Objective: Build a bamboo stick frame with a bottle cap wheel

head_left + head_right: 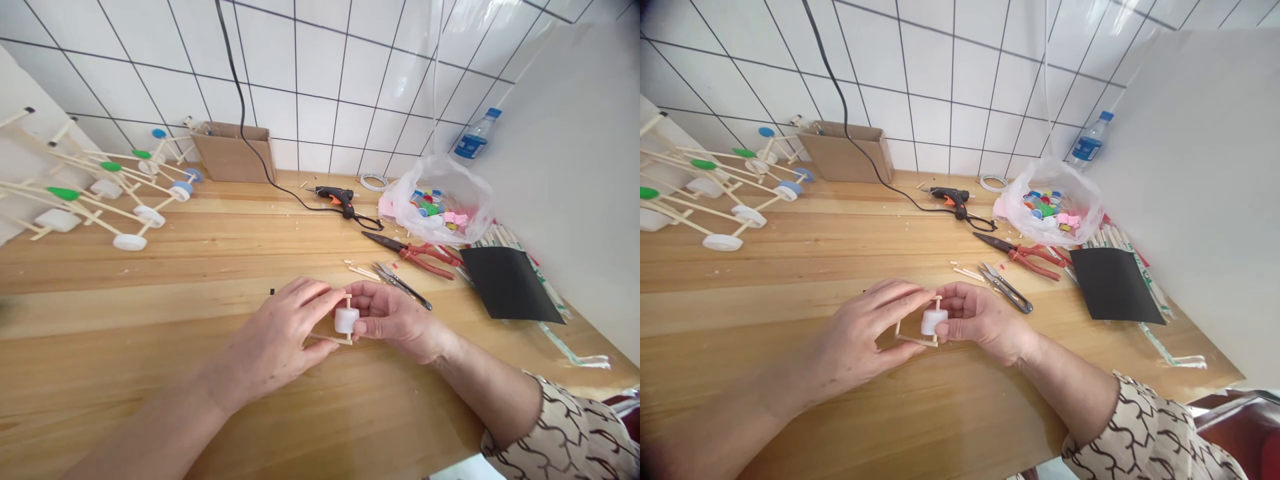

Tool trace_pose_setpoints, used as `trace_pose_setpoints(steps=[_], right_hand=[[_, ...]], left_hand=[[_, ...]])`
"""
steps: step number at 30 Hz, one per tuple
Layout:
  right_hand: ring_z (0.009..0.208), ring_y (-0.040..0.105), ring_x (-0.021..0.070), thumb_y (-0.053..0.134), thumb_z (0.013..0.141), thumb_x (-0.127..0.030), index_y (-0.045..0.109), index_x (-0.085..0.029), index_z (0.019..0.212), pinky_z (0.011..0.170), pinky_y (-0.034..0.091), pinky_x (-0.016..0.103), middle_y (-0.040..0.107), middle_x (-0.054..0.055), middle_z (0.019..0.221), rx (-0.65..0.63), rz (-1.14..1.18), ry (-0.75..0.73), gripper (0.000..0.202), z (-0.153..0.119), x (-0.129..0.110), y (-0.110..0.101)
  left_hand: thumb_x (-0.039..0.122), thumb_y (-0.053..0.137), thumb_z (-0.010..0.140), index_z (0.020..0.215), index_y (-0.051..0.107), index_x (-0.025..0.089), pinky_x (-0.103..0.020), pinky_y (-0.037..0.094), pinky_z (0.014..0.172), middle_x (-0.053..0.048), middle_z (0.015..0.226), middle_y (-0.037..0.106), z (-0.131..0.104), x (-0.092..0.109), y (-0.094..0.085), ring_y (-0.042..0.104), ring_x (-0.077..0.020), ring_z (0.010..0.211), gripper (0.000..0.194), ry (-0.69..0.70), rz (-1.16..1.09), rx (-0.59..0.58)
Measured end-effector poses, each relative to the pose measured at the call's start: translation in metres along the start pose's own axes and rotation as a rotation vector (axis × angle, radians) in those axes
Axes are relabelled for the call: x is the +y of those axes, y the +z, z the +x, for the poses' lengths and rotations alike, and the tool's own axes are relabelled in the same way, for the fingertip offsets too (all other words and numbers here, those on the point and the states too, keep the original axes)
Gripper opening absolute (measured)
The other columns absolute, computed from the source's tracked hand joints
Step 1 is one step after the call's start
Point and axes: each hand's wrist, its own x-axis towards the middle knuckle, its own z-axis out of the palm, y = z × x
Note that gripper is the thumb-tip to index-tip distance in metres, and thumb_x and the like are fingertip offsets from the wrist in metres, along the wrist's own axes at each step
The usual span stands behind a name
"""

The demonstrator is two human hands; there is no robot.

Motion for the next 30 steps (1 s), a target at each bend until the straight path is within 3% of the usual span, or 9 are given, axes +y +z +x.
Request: trace_pose_setpoints(steps=[30], right_hand=[[0.076, 0.060, 0.0116, 0.080, 0.066, -0.016, 0.059, -0.015, 0.102, 0.067, 0.049, 0.024, 0.065, 0.004, 0.090, -0.012, -0.015, -0.017, 0.041, 0.0001, 0.0004, 0.0001]], left_hand=[[0.022, 0.062, 0.082, 0.122, 0.050, 0.019, -0.039, 0.048, 0.089, -0.008, 0.114, 0.060, 0.0006, 0.0003, -0.0009, 0.054, -0.0227, 0.104, 0.042, -0.017, 0.002, -0.004]])
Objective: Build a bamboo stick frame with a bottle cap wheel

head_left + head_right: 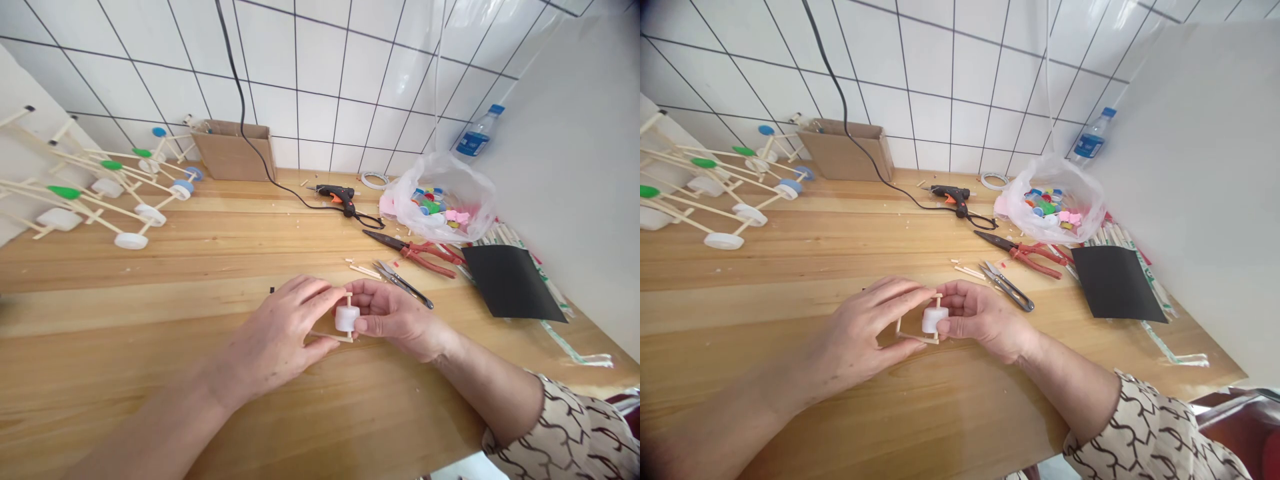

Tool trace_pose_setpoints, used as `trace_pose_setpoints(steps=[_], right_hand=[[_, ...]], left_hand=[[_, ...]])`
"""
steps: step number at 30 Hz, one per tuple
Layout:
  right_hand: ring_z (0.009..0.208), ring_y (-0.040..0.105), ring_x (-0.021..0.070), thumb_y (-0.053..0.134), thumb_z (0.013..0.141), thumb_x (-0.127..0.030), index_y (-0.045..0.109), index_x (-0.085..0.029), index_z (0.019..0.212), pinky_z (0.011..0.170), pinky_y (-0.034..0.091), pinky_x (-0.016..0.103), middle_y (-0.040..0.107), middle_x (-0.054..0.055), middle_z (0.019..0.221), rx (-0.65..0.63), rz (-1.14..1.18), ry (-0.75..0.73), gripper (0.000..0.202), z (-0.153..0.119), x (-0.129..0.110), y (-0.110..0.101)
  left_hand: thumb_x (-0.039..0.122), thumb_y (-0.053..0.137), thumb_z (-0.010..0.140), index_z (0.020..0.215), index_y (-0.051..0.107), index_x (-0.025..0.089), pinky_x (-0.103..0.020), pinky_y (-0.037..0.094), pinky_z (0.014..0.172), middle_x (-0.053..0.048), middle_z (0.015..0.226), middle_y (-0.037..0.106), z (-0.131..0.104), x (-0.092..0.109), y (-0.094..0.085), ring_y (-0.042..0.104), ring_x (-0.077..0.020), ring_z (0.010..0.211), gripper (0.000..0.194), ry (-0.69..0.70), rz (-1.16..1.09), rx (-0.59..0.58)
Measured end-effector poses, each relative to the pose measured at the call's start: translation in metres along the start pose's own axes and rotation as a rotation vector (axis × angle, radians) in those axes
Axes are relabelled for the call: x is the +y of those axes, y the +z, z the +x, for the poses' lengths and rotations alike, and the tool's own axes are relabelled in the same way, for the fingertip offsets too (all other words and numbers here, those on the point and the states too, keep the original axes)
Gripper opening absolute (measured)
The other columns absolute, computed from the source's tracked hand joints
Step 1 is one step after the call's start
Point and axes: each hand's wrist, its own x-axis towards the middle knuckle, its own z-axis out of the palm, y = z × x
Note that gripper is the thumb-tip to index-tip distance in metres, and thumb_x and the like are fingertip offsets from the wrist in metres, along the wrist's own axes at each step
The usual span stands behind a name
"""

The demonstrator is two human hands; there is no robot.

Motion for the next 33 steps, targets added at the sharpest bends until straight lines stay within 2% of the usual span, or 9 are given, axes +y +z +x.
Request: trace_pose_setpoints(steps=[18, 23, 33], right_hand=[[0.079, 0.060, 0.0117, 0.079, 0.066, -0.014, 0.058, -0.015, 0.104, 0.068, 0.049, 0.024, 0.064, 0.004, 0.093, -0.019, 0.009, 0.011, 0.043, 0.0012, 0.0002, -0.0011], [0.081, 0.060, 0.0121, 0.079, 0.066, -0.013, 0.059, -0.015, 0.104, 0.068, 0.049, 0.023, 0.065, 0.005, 0.094, -0.015, 0.011, 0.009, 0.044, 0.0012, 0.0007, -0.0019], [0.079, 0.061, 0.0110, 0.079, 0.065, -0.012, 0.060, -0.016, 0.104, 0.067, 0.051, 0.021, 0.065, 0.004, 0.094, -0.023, 0.022, 0.004, 0.044, 0.0020, 0.0025, -0.0020]], left_hand=[[0.021, 0.066, 0.079, 0.123, 0.049, 0.015, -0.040, 0.047, 0.092, -0.009, 0.114, 0.061, 0.0009, 0.0002, 0.0009, 0.054, -0.0235, 0.106, 0.048, -0.006, 0.025, 0.007], [0.020, 0.065, 0.079, 0.118, 0.051, 0.015, -0.038, 0.047, 0.091, -0.009, 0.114, 0.061, 0.0002, 0.0012, 0.0002, 0.054, -0.0231, 0.106, 0.041, 0.007, 0.022, 0.021], [0.020, 0.065, 0.079, 0.119, 0.051, 0.015, -0.037, 0.047, 0.091, -0.009, 0.114, 0.061, -0.0008, -0.0002, 0.0008, 0.054, -0.0225, 0.105, 0.042, 0.000, 0.018, 0.015]])
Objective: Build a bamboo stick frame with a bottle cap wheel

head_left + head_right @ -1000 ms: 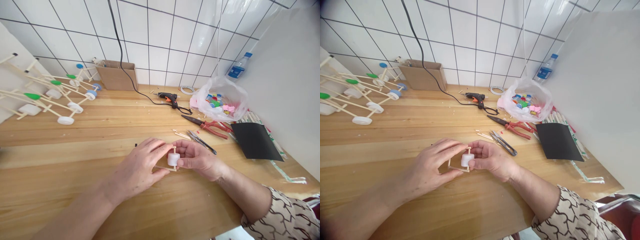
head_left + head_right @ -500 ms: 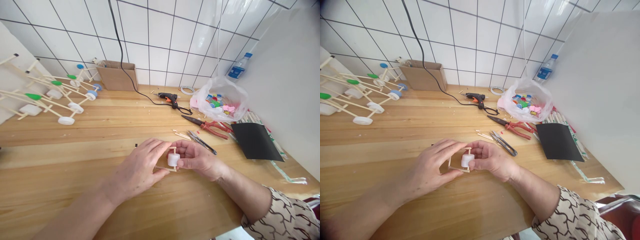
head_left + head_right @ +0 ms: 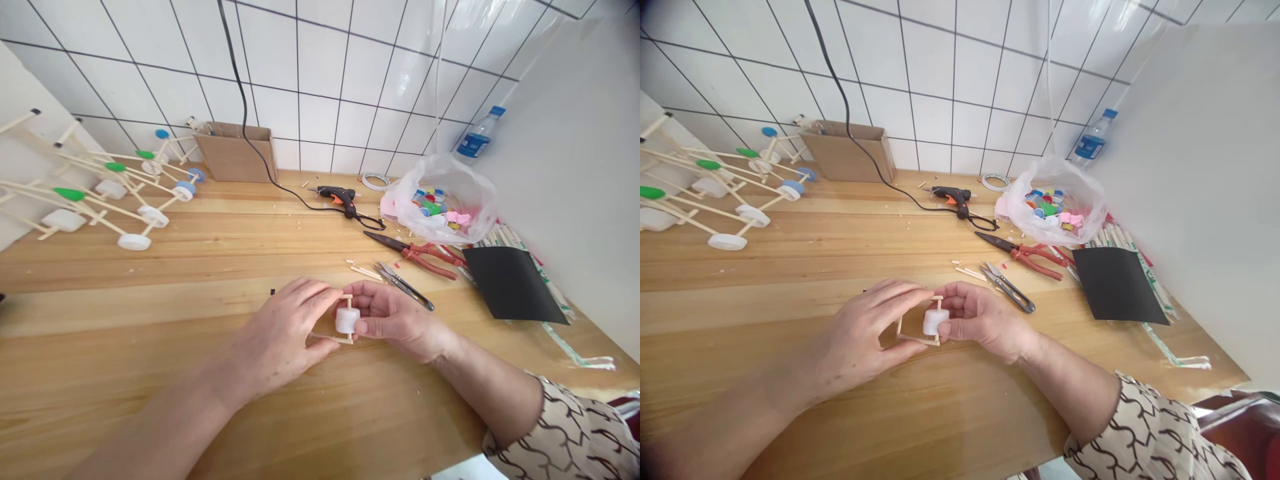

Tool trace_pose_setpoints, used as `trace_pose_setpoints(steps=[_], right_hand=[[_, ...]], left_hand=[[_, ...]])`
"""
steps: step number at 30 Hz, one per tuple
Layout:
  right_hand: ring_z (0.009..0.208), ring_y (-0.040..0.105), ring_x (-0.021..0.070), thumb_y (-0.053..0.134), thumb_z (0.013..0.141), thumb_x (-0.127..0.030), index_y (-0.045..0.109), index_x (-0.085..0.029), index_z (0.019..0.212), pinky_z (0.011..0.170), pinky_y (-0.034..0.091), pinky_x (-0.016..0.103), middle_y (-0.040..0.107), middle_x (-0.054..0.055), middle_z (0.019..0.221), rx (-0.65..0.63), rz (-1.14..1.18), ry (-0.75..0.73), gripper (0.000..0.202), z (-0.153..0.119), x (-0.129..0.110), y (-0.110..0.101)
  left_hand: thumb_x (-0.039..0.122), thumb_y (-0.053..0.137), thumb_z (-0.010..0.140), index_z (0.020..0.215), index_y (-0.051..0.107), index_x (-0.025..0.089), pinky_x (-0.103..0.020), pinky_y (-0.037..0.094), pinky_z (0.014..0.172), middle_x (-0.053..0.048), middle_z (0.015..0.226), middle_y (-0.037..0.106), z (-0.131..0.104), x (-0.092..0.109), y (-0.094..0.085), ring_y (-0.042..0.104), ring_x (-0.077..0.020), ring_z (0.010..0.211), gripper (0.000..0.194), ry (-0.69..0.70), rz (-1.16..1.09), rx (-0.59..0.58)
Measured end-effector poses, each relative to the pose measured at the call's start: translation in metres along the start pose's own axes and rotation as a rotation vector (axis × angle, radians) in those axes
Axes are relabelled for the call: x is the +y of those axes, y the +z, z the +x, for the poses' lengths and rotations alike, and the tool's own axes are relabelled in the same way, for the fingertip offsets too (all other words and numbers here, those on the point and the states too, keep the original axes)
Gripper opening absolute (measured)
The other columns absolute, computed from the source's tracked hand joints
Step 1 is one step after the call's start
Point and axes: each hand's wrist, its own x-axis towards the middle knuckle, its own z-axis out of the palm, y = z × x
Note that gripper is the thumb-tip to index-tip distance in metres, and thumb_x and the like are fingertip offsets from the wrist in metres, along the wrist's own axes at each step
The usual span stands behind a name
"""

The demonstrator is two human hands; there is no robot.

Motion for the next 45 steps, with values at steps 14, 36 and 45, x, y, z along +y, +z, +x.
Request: trace_pose_setpoints(steps=[14, 36, 45], right_hand=[[0.076, 0.061, 0.0113, 0.079, 0.064, -0.012, 0.059, -0.014, 0.106, 0.066, 0.050, 0.024, 0.065, 0.004, 0.094, 0.009, -0.009, 0.004, 0.046, 0.001, 0.002, -0.001], [0.107, 0.052, 0.0234, 0.076, 0.067, -0.014, 0.044, -0.020, 0.124, 0.087, 0.046, 0.040, 0.054, 0.010, 0.118, 0.067, -0.933, -0.398, 0.066, -0.010, -0.002, -0.001], [0.110, 0.051, 0.0264, 0.071, 0.071, -0.016, 0.042, -0.021, 0.123, 0.092, 0.046, 0.045, 0.054, 0.012, 0.118, 0.075, -1.221, -0.532, 0.059, -0.007, 0.003, 0.002]], left_hand=[[0.018, 0.065, 0.078, 0.117, 0.053, 0.014, -0.035, 0.047, 0.090, -0.008, 0.111, 0.060, 0.000, 0.001, 0.000, 0.054, -0.0213, 0.102, 0.041, -0.007, -0.006, -0.011], [0.015, 0.063, 0.072, 0.110, 0.055, 0.015, -0.037, 0.050, 0.083, -0.008, 0.104, 0.064, 0.002, -0.002, 0.000, 0.058, -0.0225, 0.096, 0.038, -0.043, 0.007, 0.043], [0.016, 0.063, 0.074, 0.111, 0.054, 0.017, -0.036, 0.049, 0.086, -0.006, 0.105, 0.063, 0.002, 0.000, 0.000, 0.057, -0.0216, 0.098, 0.038, -0.046, -0.016, 0.033]])
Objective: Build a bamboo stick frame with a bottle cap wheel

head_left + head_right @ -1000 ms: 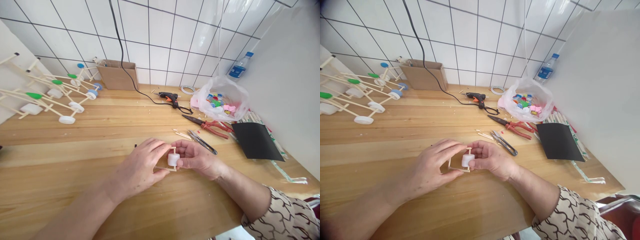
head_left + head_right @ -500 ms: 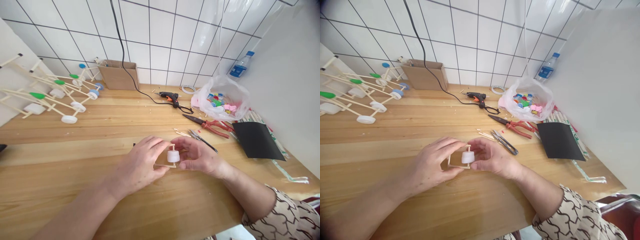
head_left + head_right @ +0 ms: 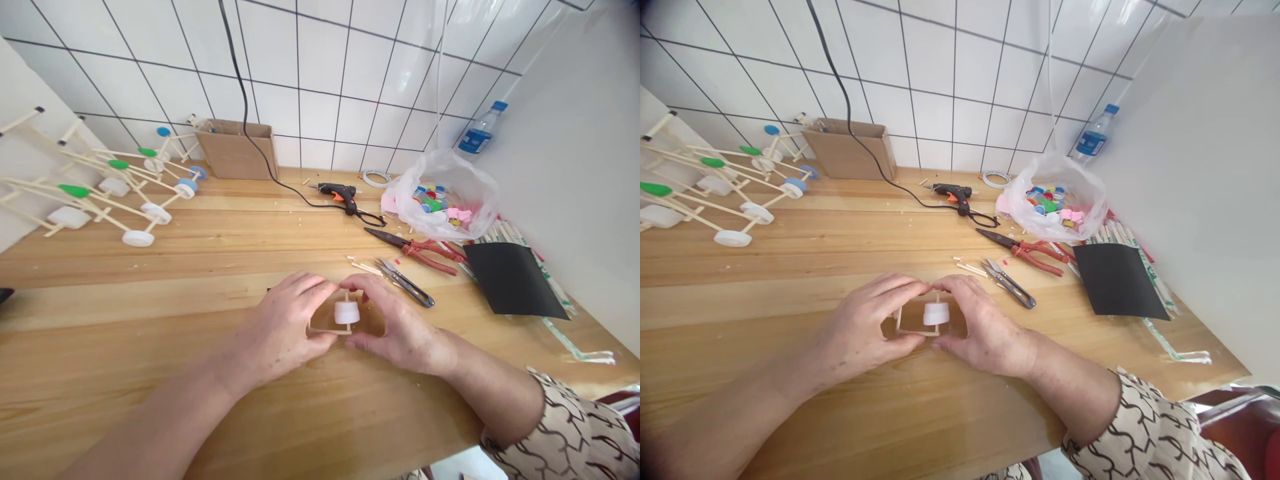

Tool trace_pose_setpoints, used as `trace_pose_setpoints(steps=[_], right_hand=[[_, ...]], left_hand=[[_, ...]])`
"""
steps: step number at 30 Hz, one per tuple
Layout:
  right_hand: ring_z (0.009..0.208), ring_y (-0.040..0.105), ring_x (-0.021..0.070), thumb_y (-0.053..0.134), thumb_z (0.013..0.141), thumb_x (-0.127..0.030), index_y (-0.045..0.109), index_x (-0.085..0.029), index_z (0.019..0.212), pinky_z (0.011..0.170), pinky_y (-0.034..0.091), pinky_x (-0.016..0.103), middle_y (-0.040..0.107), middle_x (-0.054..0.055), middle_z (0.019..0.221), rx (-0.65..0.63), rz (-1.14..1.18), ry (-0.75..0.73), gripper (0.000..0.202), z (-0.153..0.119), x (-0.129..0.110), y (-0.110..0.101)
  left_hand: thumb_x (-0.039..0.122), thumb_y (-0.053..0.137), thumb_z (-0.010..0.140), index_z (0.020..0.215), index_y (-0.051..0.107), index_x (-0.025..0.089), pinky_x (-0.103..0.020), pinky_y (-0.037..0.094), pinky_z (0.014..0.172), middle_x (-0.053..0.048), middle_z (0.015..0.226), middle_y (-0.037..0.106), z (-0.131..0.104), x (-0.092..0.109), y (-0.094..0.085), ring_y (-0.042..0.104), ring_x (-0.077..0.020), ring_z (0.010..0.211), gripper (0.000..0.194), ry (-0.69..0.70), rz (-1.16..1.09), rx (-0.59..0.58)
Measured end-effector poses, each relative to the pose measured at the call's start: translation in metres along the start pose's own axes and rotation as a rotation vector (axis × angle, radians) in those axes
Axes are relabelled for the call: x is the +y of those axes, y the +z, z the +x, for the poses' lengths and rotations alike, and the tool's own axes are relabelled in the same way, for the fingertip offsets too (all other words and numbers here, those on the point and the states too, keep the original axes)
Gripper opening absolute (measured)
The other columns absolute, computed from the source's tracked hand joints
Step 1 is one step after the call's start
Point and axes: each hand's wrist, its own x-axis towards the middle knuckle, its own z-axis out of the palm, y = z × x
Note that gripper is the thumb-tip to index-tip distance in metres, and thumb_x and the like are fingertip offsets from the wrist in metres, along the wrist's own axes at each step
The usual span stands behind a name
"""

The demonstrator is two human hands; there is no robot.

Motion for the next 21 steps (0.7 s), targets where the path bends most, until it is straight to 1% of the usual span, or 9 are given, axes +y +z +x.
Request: trace_pose_setpoints(steps=[7, 12, 18, 21], right_hand=[[0.109, 0.053, 0.0267, 0.065, 0.074, -0.017, 0.041, -0.020, 0.121, 0.093, 0.045, 0.046, 0.055, 0.013, 0.114, 0.029, -0.040, -0.050, 0.053, 0.0005, 0.0000, 0.0017], [0.108, 0.054, 0.0265, 0.065, 0.074, -0.016, 0.041, -0.019, 0.119, 0.093, 0.046, 0.045, 0.056, 0.013, 0.113, 0.049, -0.065, -0.062, 0.051, 0.0010, 0.0021, 0.0042], [0.107, 0.054, 0.0255, 0.065, 0.072, -0.015, 0.042, -0.019, 0.120, 0.093, 0.046, 0.044, 0.057, 0.012, 0.112, 0.063, -0.075, -0.061, 0.053, 0.0021, 0.0040, 0.0068], [0.106, 0.055, 0.0260, 0.064, 0.072, -0.015, 0.042, -0.020, 0.119, 0.092, 0.046, 0.044, 0.057, 0.012, 0.112, 0.066, -0.066, -0.056, 0.053, 0.0032, 0.0044, 0.0061]], left_hand=[[0.016, 0.063, 0.075, 0.111, 0.054, 0.016, -0.039, 0.049, 0.089, -0.007, 0.107, 0.063, 0.0008, 0.0004, -0.0003, 0.057, -0.0227, 0.101, 0.038, -0.007, 0.020, -0.026], [0.017, 0.062, 0.076, 0.113, 0.053, 0.017, -0.040, 0.048, 0.090, -0.008, 0.109, 0.064, 0.0009, 0.0011, -0.0014, 0.057, -0.0236, 0.103, 0.039, -0.028, 0.024, -0.051], [0.017, 0.064, 0.075, 0.114, 0.053, 0.016, -0.039, 0.048, 0.089, -0.008, 0.110, 0.063, 0.0006, -0.0007, 0.0002, 0.057, -0.0230, 0.103, 0.041, -0.022, 0.024, -0.042], [0.018, 0.065, 0.073, 0.116, 0.052, 0.018, -0.040, 0.049, 0.090, -0.008, 0.112, 0.064, 0.0011, -0.0018, 0.0000, 0.057, -0.0235, 0.104, 0.044, -0.039, 0.011, -0.052]])
